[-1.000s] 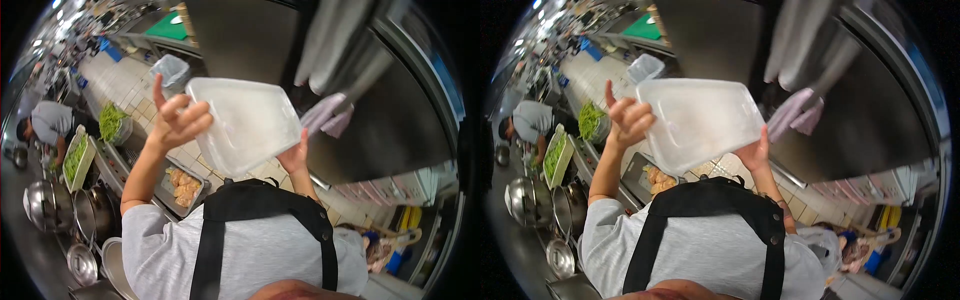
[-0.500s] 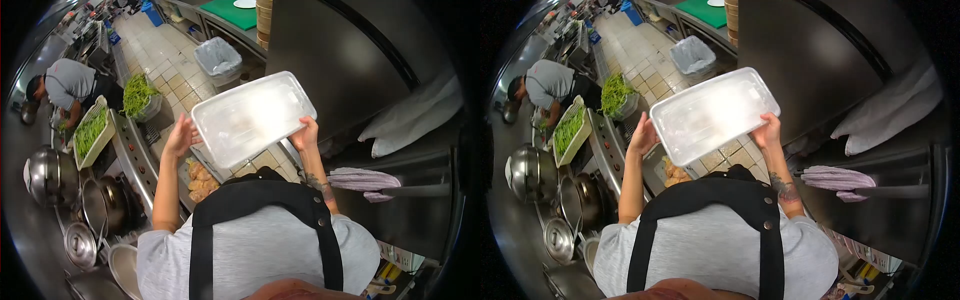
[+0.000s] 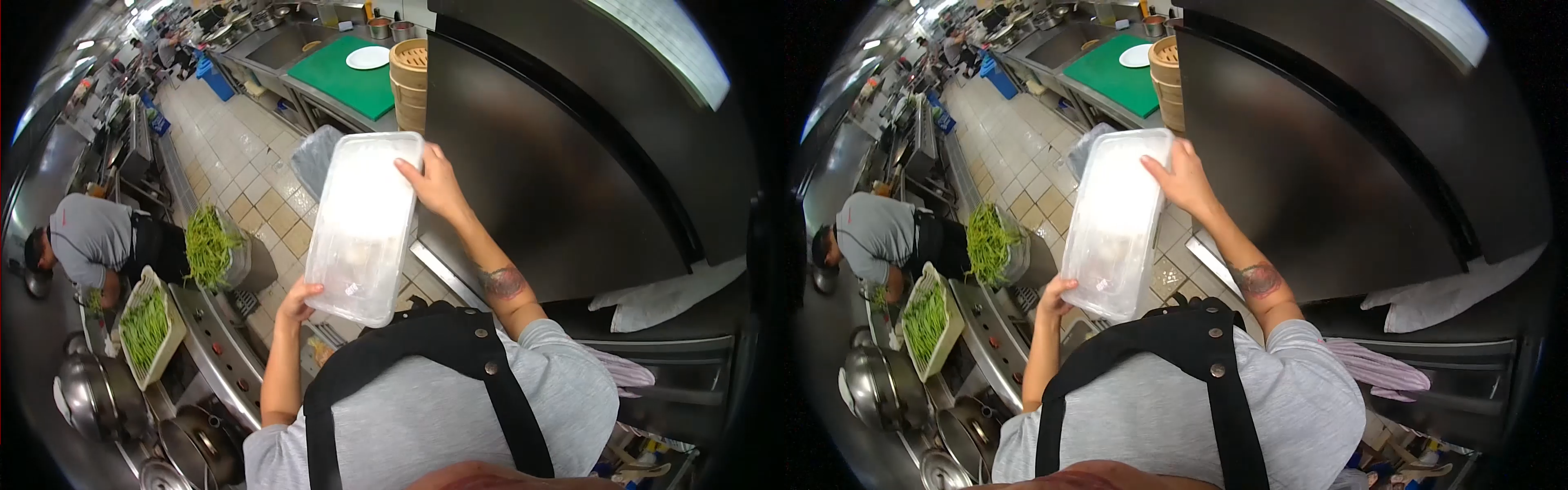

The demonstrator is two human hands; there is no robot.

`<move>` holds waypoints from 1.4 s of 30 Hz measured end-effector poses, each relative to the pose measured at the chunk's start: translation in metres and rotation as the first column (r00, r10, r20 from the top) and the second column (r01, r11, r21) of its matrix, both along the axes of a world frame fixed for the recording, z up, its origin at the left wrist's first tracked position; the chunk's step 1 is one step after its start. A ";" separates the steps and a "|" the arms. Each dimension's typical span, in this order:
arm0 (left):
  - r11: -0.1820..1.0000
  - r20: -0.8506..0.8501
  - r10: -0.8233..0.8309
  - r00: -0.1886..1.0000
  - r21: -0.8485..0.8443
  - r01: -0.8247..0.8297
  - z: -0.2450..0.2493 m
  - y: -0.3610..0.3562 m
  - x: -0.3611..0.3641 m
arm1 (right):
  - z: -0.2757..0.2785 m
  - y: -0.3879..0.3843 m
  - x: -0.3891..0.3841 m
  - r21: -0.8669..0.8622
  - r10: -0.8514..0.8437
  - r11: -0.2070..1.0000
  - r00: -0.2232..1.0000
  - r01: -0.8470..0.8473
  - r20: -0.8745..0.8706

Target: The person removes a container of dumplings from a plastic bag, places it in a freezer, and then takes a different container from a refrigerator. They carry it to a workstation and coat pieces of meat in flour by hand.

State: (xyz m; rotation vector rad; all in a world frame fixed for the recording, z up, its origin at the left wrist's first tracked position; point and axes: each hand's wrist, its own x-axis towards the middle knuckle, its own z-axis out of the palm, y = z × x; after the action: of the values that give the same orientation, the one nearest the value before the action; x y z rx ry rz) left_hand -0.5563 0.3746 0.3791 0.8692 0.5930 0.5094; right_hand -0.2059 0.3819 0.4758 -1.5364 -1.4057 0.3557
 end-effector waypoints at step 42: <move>0.574 -0.180 -0.818 0.547 -0.196 0.795 -0.065 0.253 0.049 | 0.093 -0.212 -0.262 0.691 -0.841 0.219 0.492 0.689 -0.225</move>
State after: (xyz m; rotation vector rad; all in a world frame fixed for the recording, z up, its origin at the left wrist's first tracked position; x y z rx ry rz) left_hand -0.5070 0.6274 0.3145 1.0223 0.3690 -0.5018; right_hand -0.4676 0.1702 0.5689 -1.3749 -0.5493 -0.9451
